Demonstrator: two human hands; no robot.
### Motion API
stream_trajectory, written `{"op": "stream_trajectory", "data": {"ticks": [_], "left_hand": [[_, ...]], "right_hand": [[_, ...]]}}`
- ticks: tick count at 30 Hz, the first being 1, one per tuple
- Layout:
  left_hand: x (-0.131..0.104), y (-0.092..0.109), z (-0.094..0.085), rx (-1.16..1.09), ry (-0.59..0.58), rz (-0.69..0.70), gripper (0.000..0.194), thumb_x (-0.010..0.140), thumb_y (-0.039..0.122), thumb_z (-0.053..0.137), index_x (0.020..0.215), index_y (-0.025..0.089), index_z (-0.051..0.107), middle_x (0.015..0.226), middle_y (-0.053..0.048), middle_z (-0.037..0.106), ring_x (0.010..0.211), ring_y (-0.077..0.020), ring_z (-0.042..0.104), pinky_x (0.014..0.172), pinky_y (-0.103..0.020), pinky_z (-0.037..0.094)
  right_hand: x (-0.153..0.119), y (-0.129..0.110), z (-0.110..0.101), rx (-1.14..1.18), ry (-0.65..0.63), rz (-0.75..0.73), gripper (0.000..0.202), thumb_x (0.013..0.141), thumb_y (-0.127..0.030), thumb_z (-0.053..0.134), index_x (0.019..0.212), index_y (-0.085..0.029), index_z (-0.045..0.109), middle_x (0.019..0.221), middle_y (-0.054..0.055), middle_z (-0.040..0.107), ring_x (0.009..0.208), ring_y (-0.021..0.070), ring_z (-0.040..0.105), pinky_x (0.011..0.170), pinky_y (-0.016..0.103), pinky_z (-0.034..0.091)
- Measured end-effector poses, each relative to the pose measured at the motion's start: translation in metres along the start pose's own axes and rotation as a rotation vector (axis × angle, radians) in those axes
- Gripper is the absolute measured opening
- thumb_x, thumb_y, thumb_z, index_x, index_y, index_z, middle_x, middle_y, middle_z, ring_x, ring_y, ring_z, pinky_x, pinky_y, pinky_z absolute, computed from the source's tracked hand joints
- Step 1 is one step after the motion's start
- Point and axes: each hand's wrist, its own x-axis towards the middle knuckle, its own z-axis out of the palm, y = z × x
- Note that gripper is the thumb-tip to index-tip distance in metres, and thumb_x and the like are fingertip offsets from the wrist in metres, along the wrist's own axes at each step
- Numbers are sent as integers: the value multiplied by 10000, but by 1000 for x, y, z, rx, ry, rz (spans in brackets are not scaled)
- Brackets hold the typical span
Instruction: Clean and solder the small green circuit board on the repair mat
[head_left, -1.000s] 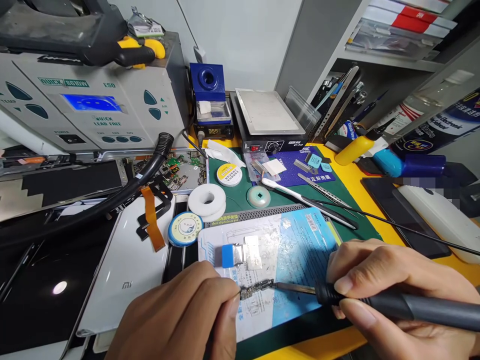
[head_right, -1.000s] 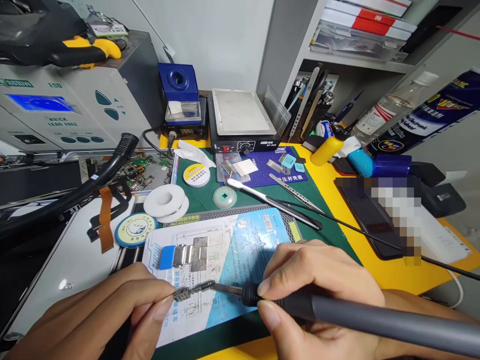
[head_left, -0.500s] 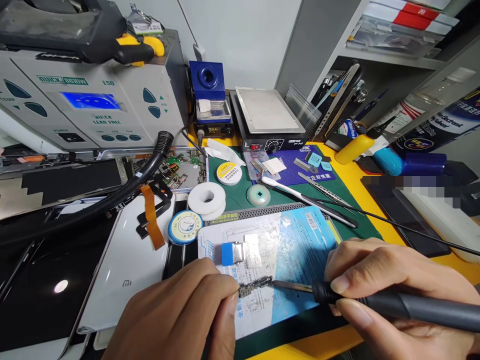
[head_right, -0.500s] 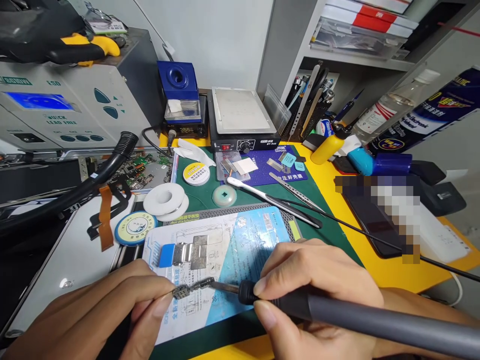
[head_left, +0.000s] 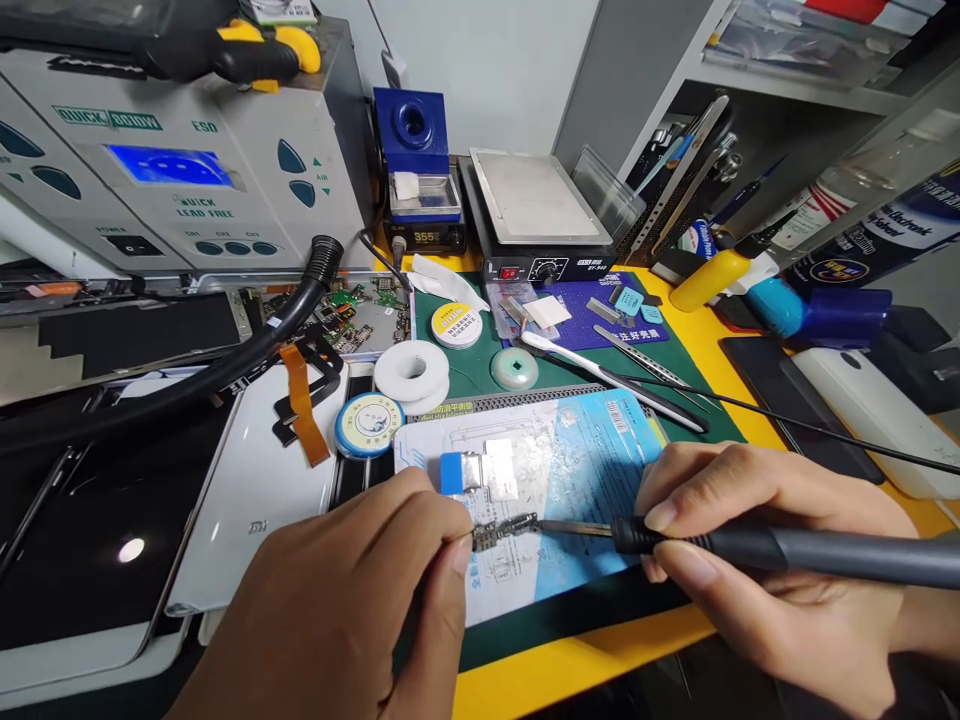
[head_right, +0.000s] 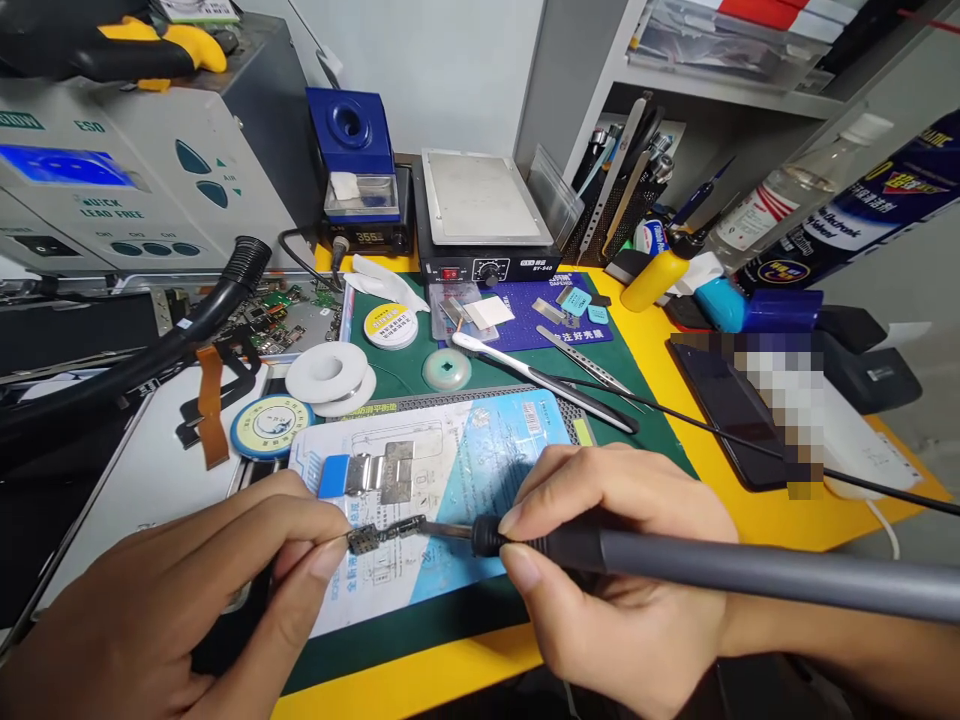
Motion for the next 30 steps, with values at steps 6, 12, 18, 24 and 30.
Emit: {"op": "stream_trajectory", "data": {"ticks": [6,12,18,24,30], "left_hand": [[1,-3,-2,6,-31,7,128,898,142,478,840,253,454,653,71,503,484,-98,493,441,-273,328],[1,0,-2,22,-25,-21,156,908,140,462,808,257,434,641,71,497,487,-103,478,450,-274,323],[0,-1,-2,5,-23,-4,139,906,144,459,826,256,444,657,68,503,495,-102,482,447,-274,327],[-4,-1,-3,-13,-25,-4,152,900,138,466,810,253,423,643,72,481,484,-96,472,440,-277,317],[3,0,-2,-3,-42,-3,170,886,133,478,793,254,401,638,72,475,484,-96,474,439,-283,312]], "right_hand": [[8,0,-6,-11,-106,-44,266,647,31,669,765,-204,717,570,-5,694,472,148,641,445,242,537],[10,0,-6,-21,-106,-45,273,651,30,666,767,-213,710,569,-7,680,452,150,631,430,247,534],[10,1,-7,-36,-138,-58,274,664,35,661,785,-207,703,592,-16,691,487,139,654,462,230,551],[12,-2,-6,-48,-142,-70,268,670,35,655,783,-205,695,568,-22,678,473,135,639,450,228,541],[12,-2,-7,-57,-127,-64,250,671,26,654,766,-202,691,587,-8,676,446,138,632,430,236,533]]}}
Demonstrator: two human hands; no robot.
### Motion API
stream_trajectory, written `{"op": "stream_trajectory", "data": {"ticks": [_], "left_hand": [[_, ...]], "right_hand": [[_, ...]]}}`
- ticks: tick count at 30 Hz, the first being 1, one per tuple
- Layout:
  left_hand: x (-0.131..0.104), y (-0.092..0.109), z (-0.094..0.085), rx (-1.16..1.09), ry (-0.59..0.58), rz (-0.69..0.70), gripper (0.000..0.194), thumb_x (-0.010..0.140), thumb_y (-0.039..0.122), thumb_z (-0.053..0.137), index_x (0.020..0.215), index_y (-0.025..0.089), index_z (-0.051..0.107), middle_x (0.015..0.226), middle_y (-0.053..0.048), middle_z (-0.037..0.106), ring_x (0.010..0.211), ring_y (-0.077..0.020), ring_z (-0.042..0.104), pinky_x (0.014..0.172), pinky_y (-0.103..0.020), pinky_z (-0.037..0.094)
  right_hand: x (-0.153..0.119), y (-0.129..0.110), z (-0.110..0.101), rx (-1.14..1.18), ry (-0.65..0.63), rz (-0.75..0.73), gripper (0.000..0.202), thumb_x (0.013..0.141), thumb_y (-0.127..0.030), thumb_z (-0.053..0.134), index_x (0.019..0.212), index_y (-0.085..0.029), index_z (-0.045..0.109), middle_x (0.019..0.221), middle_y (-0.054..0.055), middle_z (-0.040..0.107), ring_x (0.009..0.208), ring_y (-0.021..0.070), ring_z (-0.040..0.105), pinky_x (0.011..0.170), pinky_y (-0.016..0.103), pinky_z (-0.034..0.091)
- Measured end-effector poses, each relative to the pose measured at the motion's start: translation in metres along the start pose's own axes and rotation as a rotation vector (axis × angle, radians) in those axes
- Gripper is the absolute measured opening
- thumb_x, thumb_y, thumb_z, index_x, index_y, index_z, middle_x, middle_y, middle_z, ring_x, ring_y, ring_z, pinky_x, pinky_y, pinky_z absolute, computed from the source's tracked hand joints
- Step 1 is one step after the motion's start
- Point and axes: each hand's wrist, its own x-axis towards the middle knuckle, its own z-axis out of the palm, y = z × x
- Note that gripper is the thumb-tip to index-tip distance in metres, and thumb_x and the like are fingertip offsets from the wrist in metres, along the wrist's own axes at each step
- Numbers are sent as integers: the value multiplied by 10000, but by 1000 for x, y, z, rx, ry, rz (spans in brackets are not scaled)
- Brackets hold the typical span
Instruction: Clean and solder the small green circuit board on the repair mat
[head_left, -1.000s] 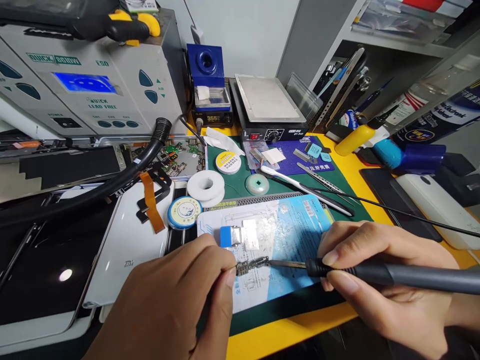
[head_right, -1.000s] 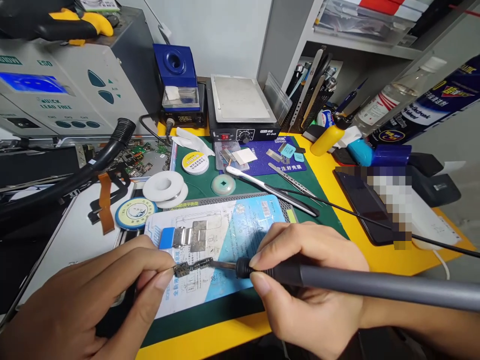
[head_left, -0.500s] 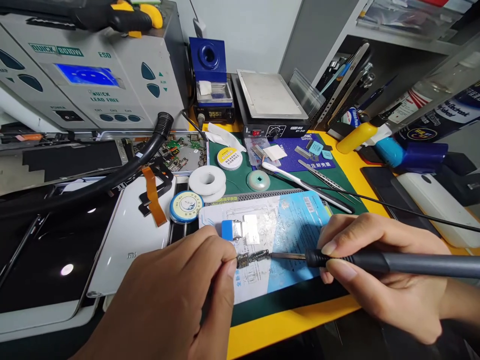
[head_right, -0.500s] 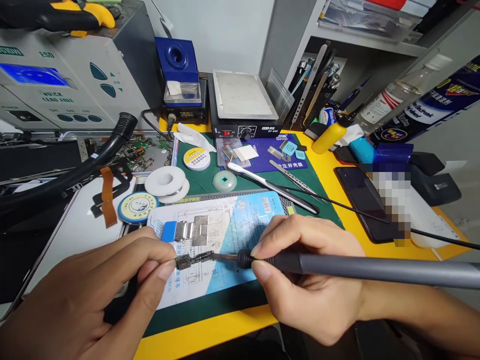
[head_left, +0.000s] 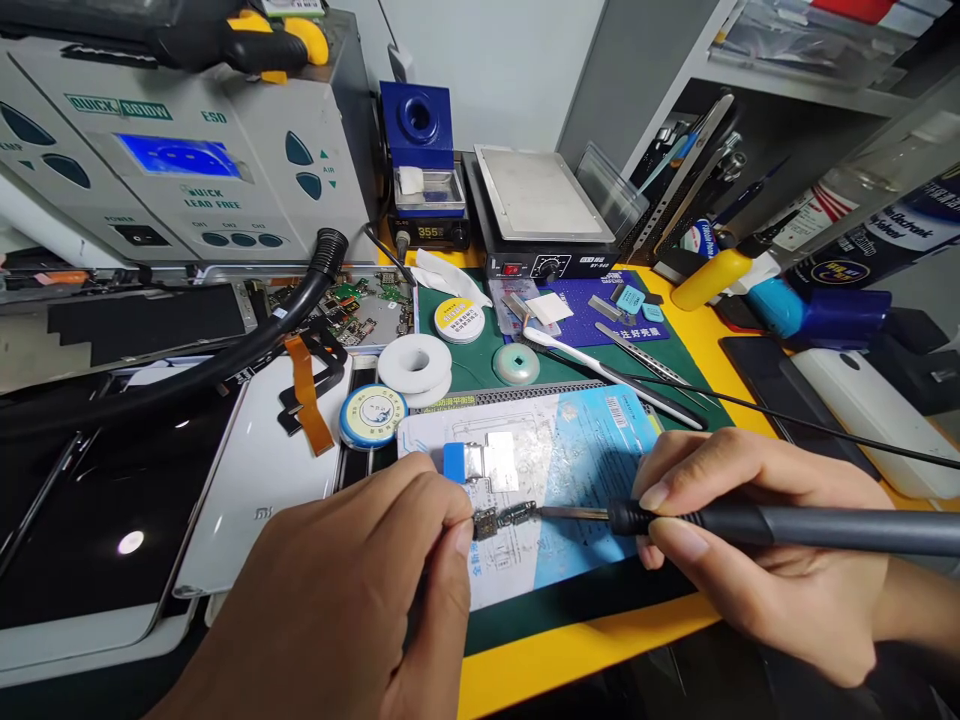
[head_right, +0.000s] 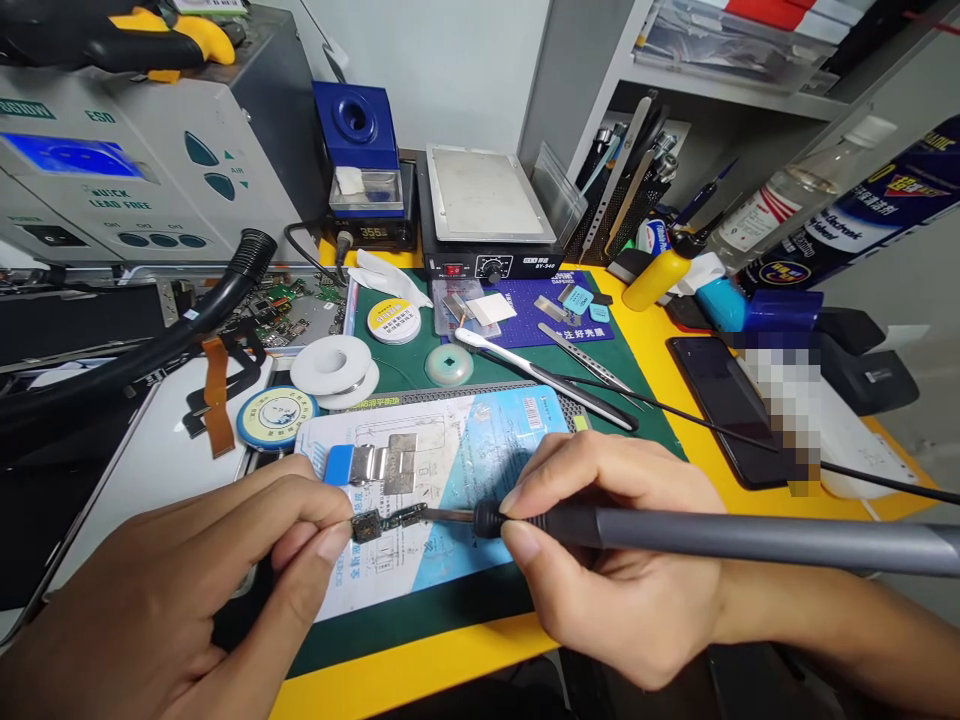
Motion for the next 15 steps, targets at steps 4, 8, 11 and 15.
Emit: {"op": "stream_trajectory", "data": {"ticks": [4,8,11,15], "left_hand": [[0,-1,2,5,15,-9,167,893,130,468,798,253,409,645,72,484,498,-95,482,453,-279,326],[-2,-2,2,2,5,-15,178,907,125,453,794,253,400,646,72,479,501,-96,477,456,-281,324],[-2,-2,1,-1,5,-3,175,909,124,449,804,255,400,652,69,480,497,-102,479,449,-292,314],[-1,-1,0,-10,2,-13,178,913,119,445,801,253,407,664,61,480,516,-108,492,458,-295,318]], "right_hand": [[0,1,0,-4,-22,1,255,676,26,654,774,-208,683,591,-9,674,448,138,630,430,237,533],[-1,2,-1,-17,-32,10,243,697,17,652,778,-212,669,610,-10,670,462,134,639,440,231,538],[-2,2,-1,-15,-51,13,244,711,13,661,799,-215,663,621,-7,671,459,131,635,437,232,535],[-4,3,-2,-2,-56,21,240,724,7,655,804,-220,660,622,-6,670,461,134,635,435,239,534]]}}
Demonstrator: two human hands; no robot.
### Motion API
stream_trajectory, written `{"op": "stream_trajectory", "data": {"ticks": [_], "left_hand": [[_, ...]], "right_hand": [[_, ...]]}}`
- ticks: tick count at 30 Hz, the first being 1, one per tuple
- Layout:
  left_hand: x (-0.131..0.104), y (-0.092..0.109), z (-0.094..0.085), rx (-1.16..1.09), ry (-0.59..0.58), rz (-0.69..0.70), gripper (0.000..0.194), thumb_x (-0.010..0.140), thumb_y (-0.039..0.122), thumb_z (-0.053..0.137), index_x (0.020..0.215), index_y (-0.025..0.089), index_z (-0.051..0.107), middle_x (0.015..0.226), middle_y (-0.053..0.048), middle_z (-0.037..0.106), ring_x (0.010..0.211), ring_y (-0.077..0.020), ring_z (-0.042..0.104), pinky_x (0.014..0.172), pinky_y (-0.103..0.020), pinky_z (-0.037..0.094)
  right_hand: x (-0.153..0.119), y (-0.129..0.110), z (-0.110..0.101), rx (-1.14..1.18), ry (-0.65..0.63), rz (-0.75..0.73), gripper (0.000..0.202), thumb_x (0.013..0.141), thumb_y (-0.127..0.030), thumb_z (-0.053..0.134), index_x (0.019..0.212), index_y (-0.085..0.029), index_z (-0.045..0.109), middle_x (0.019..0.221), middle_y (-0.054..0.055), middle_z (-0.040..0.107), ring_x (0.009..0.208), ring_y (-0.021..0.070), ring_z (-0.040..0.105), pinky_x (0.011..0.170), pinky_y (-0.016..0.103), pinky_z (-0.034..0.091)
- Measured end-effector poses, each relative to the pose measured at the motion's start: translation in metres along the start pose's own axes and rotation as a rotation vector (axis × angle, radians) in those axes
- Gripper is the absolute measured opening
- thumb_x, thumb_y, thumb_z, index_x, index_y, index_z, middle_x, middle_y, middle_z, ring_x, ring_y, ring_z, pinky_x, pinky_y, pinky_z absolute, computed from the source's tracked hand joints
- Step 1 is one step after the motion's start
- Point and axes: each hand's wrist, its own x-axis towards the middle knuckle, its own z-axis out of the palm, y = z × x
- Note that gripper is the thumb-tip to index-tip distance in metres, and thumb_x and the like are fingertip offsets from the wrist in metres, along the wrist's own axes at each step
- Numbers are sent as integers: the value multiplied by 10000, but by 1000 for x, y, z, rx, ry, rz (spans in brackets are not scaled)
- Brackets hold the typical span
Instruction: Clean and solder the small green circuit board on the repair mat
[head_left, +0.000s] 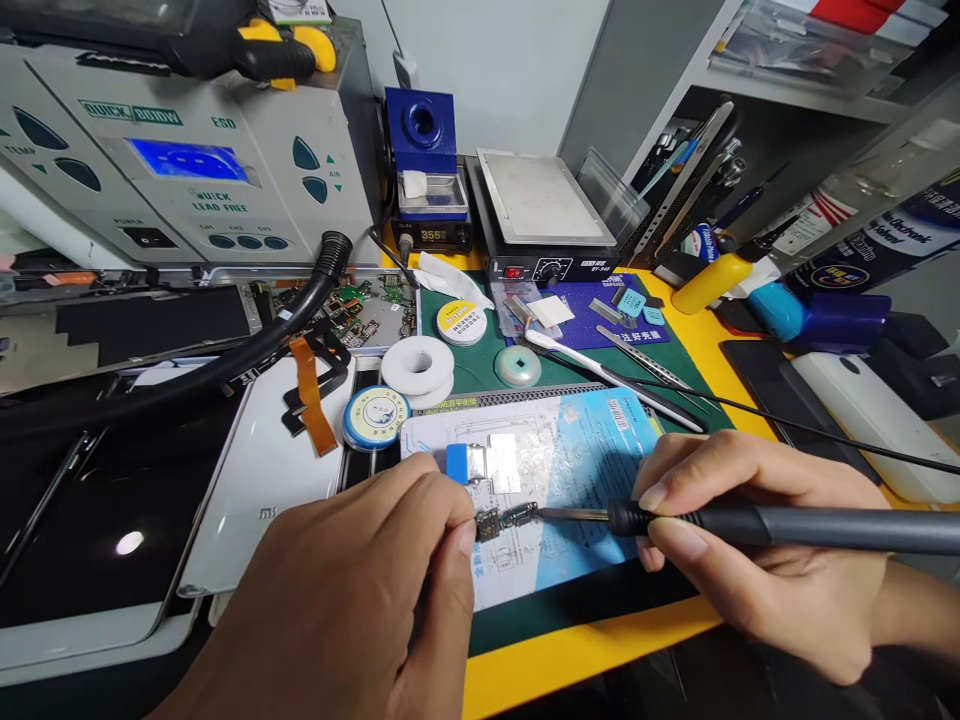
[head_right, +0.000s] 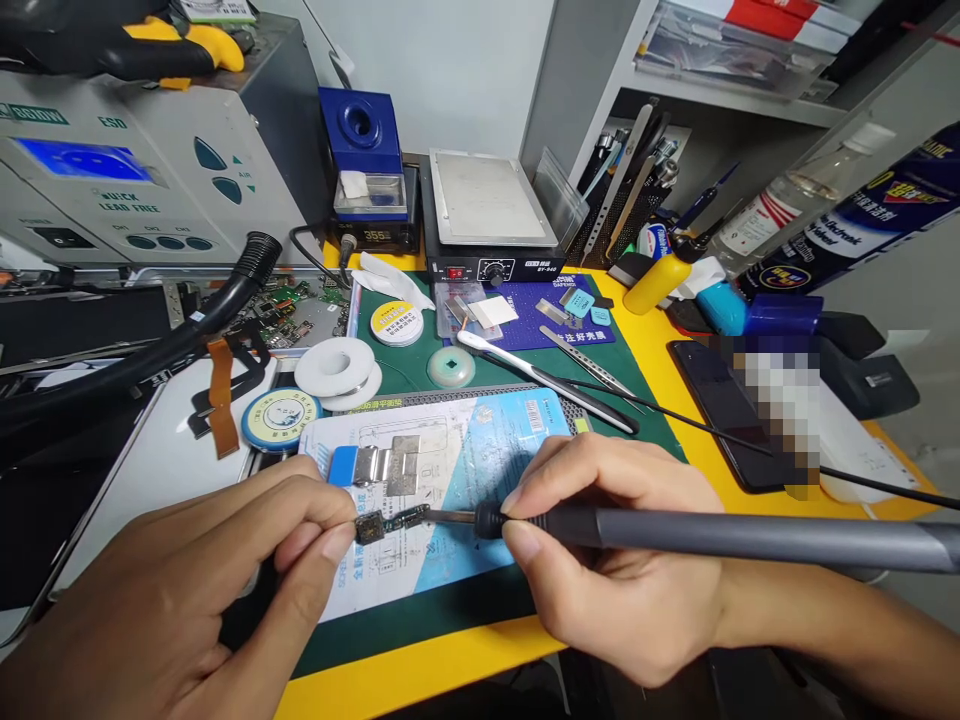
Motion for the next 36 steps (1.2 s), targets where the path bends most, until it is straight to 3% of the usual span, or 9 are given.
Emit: {"op": "stream_trajectory", "data": {"ticks": [10,15,19,25,29,36], "left_hand": [[-3,-1,1,-25,4,4,174,924,122,445,804,246,420,667,61,474,525,-101,482,476,-293,320],[-3,0,-1,-24,-10,-16,191,924,135,438,776,249,403,658,57,466,512,-109,465,467,-309,289],[-2,2,-3,-62,-55,-70,163,932,157,440,802,254,444,662,64,507,524,-114,506,489,-303,329],[2,3,-11,-51,-93,-153,193,918,209,470,733,259,495,606,84,534,501,-91,515,475,-263,363],[6,2,-11,-94,-104,-184,201,908,244,517,717,258,578,604,85,566,488,-64,510,450,-216,357],[8,6,-13,-46,-48,-159,155,894,254,591,759,263,666,664,72,645,493,-65,508,454,-209,359]], "right_hand": [[-1,2,0,43,46,60,241,739,-15,667,805,-247,679,601,-37,670,448,135,629,438,249,541],[-2,3,-6,200,49,200,199,814,-60,684,853,-255,690,644,-29,668,432,119,616,384,207,507],[-3,7,-9,339,-10,310,38,903,-216,716,902,-252,704,601,-1,679,455,133,615,413,216,493],[0,6,-8,458,56,494,77,868,-315,777,864,-266,718,532,-33,662,364,115,593,341,179,403],[4,8,-11,518,-11,470,99,874,-321,766,845,-253,700,530,-29,664,375,132,618,322,176,406],[8,10,-15,516,-67,470,159,879,-277,735,764,-200,657,448,-48,578,319,88,509,311,149,363]]}}
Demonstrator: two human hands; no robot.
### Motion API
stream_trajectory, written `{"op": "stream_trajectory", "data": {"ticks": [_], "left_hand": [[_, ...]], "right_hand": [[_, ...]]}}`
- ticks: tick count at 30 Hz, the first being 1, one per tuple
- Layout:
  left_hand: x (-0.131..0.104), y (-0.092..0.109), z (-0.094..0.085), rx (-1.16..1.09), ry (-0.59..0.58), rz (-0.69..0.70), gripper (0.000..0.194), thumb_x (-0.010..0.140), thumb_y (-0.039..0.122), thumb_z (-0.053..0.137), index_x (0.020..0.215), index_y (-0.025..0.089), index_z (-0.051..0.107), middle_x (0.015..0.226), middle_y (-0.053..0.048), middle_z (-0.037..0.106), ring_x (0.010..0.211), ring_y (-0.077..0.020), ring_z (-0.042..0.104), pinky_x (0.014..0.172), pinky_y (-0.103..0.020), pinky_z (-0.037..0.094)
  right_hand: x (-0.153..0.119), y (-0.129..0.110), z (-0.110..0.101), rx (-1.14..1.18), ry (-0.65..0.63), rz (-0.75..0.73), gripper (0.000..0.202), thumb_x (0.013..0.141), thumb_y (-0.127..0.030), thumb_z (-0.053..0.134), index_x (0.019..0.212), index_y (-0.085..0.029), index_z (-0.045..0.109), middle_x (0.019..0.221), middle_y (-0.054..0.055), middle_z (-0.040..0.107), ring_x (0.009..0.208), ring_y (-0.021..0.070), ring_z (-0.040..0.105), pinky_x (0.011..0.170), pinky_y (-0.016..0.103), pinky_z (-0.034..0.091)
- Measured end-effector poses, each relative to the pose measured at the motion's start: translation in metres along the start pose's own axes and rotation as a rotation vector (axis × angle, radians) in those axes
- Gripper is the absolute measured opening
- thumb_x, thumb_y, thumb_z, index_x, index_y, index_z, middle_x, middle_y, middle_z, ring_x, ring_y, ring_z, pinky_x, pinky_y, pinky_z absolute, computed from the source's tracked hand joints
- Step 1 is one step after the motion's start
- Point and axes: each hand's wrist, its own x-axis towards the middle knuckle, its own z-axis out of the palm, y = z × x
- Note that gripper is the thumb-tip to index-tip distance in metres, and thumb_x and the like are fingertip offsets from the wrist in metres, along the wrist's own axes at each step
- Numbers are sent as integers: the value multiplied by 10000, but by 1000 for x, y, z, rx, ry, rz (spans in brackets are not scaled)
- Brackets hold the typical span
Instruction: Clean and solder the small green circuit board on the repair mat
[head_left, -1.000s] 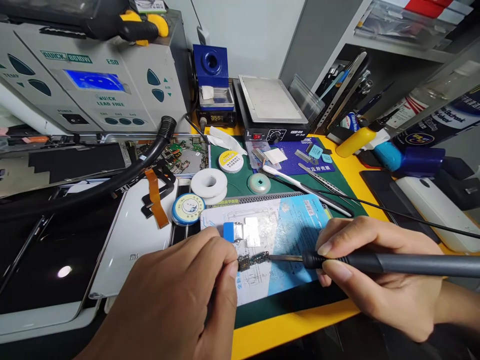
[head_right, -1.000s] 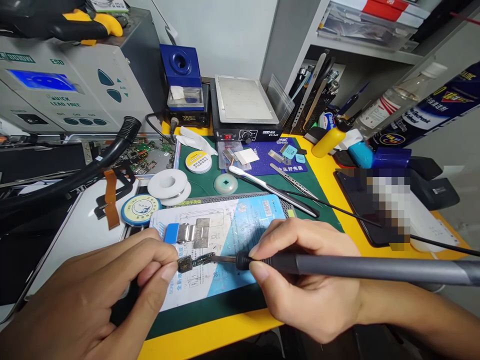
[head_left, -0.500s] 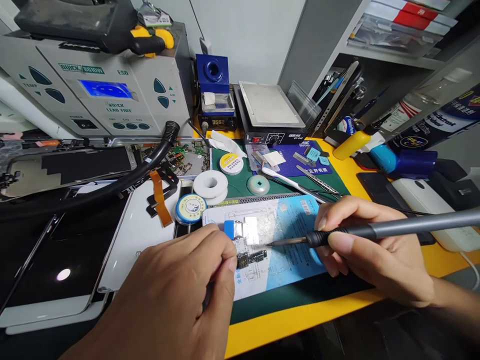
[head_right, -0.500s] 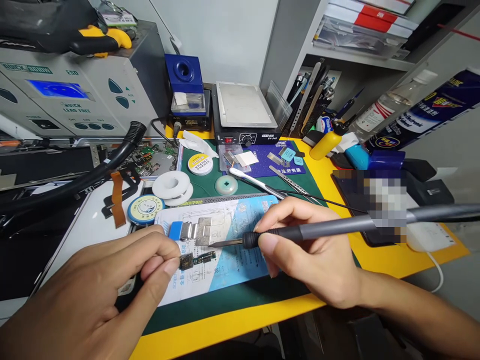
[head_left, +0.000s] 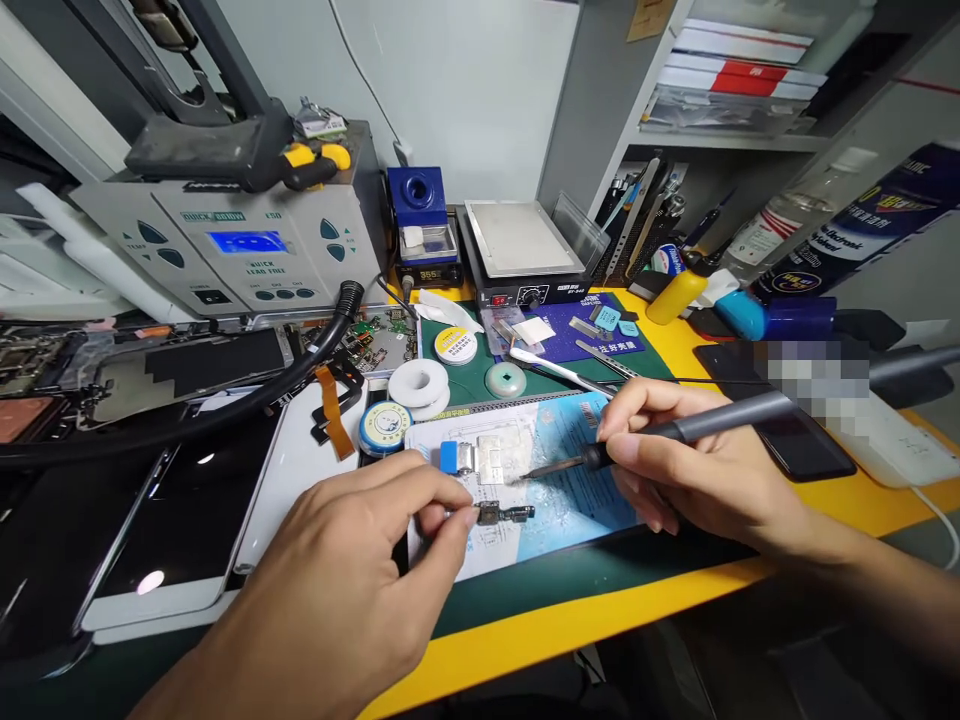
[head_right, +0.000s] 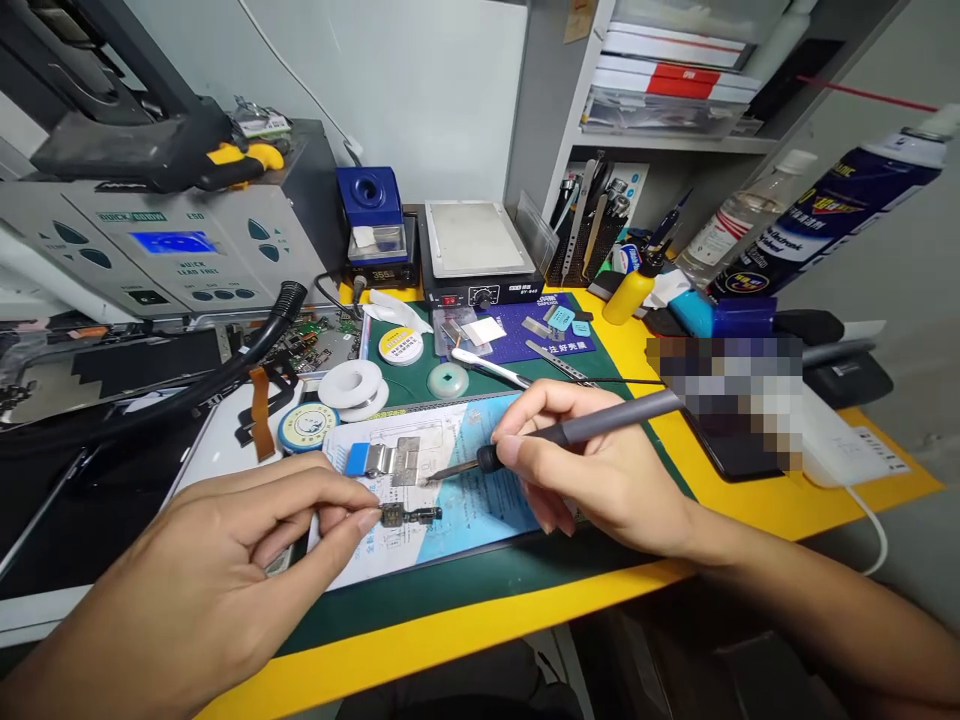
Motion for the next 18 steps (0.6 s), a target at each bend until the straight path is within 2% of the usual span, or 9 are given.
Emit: {"op": "stream_trajectory", "data": {"ticks": [4,7,11,14,18], "left_hand": [[-5,2,-3,52,11,43,135,920,257,570,840,263,678,755,41,685,604,-111,623,571,-247,456],[-9,3,-3,112,70,135,115,922,224,566,963,272,662,860,21,720,709,-162,698,651,-298,512],[-12,2,2,207,123,265,188,913,220,578,1085,266,638,992,-11,747,759,-210,739,593,-342,515],[-14,-4,9,239,112,263,222,928,263,584,1144,279,634,1028,2,747,748,-207,743,588,-355,521],[-15,-7,16,271,115,243,229,955,268,565,1169,333,613,1082,47,739,788,-163,740,648,-338,499]], "right_hand": [[1,-2,0,35,-14,40,169,853,-295,744,766,-182,653,443,-46,562,311,81,472,308,148,342],[1,-2,-1,20,19,37,176,832,-295,754,757,-173,652,440,-44,551,322,83,464,315,153,334],[1,0,-3,34,49,40,140,817,-269,762,816,-157,678,450,-57,533,330,71,430,327,157,317],[1,1,-4,52,8,53,163,887,-307,735,847,-171,656,463,-65,535,353,61,443,348,141,345],[-3,2,1,-48,12,38,150,919,-322,716,944,-181,671,525,-45,583,389,87,555,359,139,416]]}}
